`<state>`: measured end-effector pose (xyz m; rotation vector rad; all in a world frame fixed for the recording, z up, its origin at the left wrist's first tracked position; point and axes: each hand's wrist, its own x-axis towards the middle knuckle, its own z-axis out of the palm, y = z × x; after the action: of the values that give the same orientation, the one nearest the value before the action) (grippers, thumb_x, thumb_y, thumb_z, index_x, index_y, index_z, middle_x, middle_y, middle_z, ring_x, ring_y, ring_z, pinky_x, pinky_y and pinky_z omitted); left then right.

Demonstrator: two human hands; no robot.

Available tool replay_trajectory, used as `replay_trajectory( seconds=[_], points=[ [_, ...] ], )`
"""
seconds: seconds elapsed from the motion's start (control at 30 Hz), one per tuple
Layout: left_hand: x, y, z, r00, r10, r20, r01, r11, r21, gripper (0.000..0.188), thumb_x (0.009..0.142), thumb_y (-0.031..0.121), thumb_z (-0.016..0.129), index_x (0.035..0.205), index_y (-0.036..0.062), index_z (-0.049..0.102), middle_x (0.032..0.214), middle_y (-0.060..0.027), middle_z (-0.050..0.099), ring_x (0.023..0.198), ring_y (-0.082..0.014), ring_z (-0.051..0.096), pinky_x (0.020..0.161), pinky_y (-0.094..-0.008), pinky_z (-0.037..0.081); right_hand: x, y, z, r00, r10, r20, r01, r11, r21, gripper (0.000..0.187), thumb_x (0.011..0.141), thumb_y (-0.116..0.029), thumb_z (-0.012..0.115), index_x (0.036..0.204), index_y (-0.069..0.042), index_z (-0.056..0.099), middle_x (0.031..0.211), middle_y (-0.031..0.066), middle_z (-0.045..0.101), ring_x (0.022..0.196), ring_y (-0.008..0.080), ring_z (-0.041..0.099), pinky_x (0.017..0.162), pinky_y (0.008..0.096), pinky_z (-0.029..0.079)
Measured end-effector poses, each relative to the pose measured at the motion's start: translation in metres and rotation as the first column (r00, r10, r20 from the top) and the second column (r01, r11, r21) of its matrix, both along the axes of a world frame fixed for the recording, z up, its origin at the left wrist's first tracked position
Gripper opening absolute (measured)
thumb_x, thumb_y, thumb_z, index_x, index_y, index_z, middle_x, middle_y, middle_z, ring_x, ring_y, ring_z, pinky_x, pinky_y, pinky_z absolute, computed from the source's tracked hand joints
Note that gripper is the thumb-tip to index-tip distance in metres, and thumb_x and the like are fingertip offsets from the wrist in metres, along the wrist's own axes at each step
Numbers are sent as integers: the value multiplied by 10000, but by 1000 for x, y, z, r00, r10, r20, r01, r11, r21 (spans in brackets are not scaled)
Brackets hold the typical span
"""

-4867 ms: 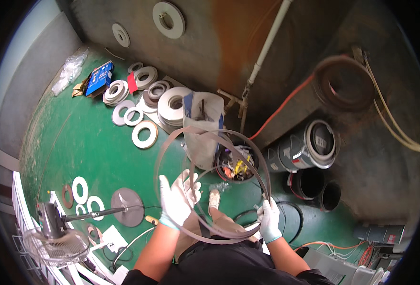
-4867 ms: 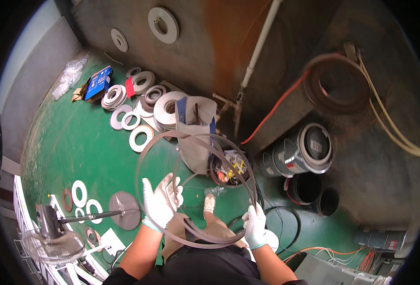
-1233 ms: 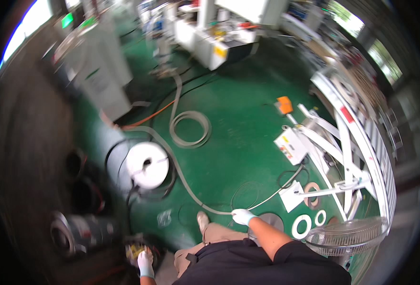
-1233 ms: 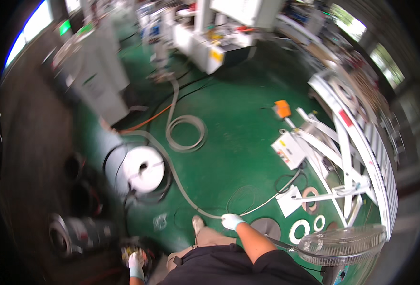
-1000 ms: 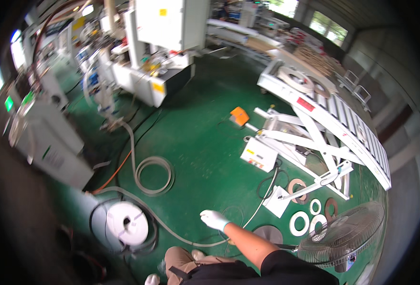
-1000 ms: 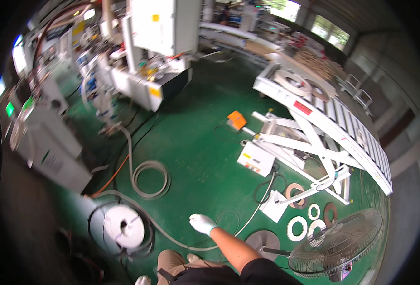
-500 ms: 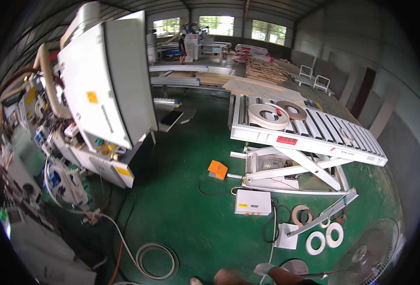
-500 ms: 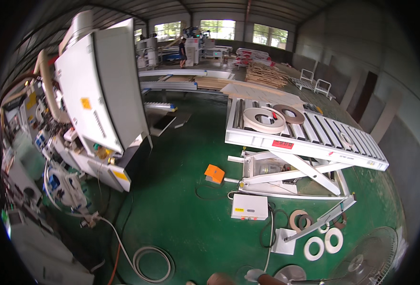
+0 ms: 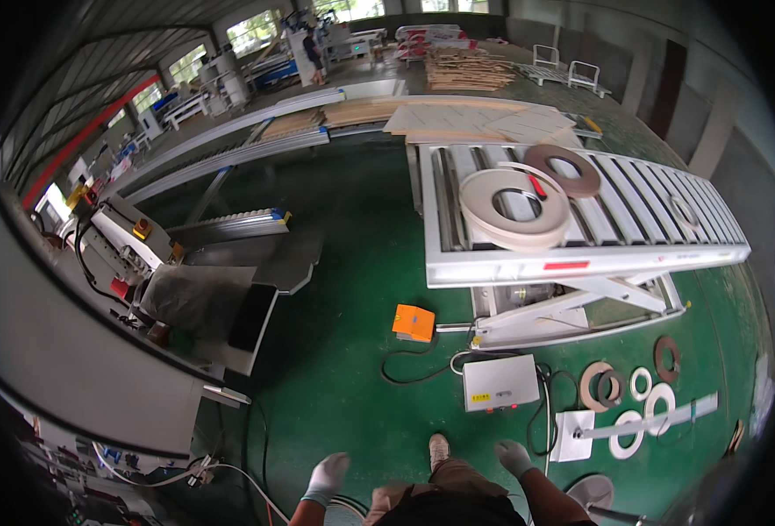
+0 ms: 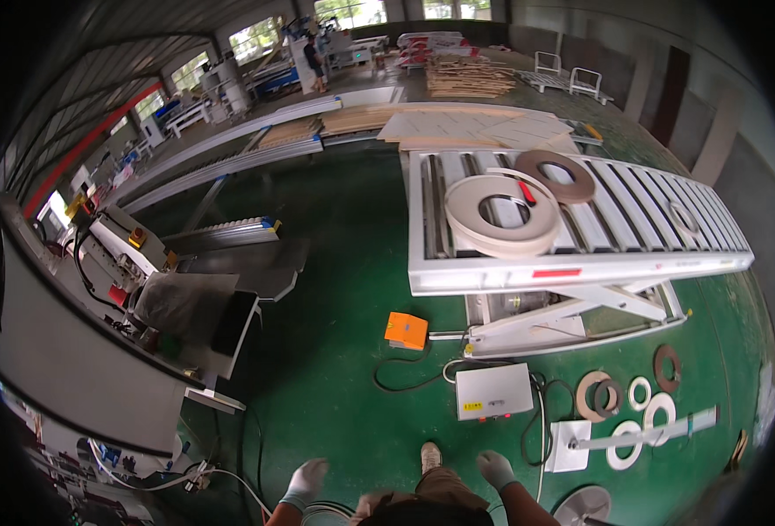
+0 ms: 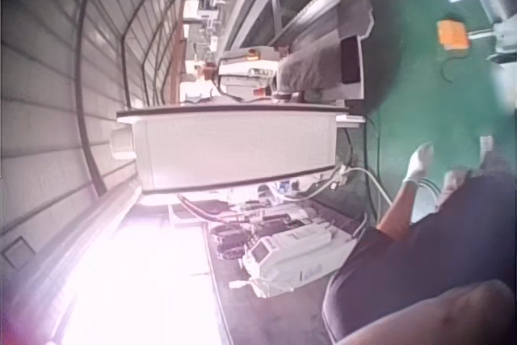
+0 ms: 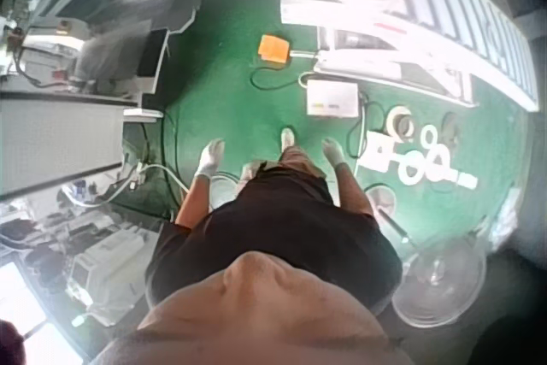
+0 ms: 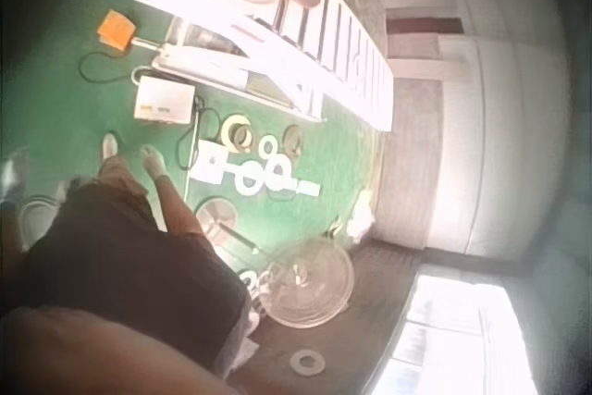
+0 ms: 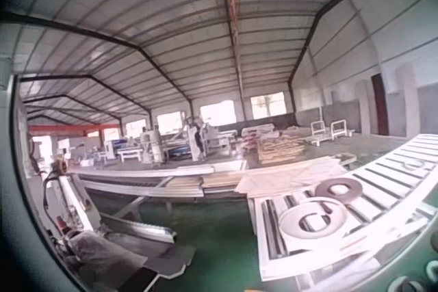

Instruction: The person unspools rolls of white and brown edge banding, removes debris from the banding, and places it into a disposal bag. They then navigate the workshop to operate a machinery control interface, pressing buttons on a console.

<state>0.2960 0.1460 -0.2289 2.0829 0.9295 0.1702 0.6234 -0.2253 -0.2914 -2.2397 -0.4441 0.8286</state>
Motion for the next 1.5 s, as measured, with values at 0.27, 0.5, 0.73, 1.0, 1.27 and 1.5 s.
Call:
replay_trajectory(
  seconds=[0.27,0.5,0.73,1.0,1.27,1.5],
  points=[
    [188,42,176,971,39,238,16,974,-226,264,964,143,619,1183,0,662,1126,-189,708,1021,-358,689,890,-395,550,209,290,135,896,259,361,-382,865,325,335,966,-240,634,1194,5,648,1071,213,711,1003,357,695,855,391,547],
    [312,171,185,954,-121,276,66,978,198,407,887,152,669,1257,-7,607,1165,-218,664,1056,-432,618,946,-491,487,291,445,65,667,639,383,-727,672,144,322,995,-263,571,1155,7,646,1102,168,703,1060,334,666,900,404,534],
    [330,250,157,903,315,293,-356,930,96,488,841,146,687,1289,-8,570,1324,-219,575,1270,-433,508,1084,-525,391,322,533,86,906,388,-170,-373,921,110,340,1011,-306,520,1058,3,655,944,121,689,934,227,662,839,345,499],
    [400,316,153,792,521,318,-595,774,214,305,983,154,558,1221,-23,628,1228,-210,641,1128,-375,587,1014,-459,449,449,678,73,831,546,-107,-544,837,50,328,1017,-298,504,1050,-28,687,929,98,694,855,223,656,815,352,515],
    [479,393,167,492,870,30,-724,390,569,466,911,250,653,1302,4,592,1392,-228,544,1299,-406,502,1118,-527,378,578,830,33,574,819,2,-815,571,-99,383,958,-375,552,1149,-88,720,1181,173,701,1121,358,646,952,431,503],
    [505,420,148,216,945,-246,-771,319,550,627,863,309,613,1374,-33,489,1477,-246,437,1390,-492,342,1175,-567,238,752,924,-23,792,386,-473,-472,879,-72,186,940,-170,622,1065,-38,658,835,67,672,640,148,604,539,298,485]
  ],
)
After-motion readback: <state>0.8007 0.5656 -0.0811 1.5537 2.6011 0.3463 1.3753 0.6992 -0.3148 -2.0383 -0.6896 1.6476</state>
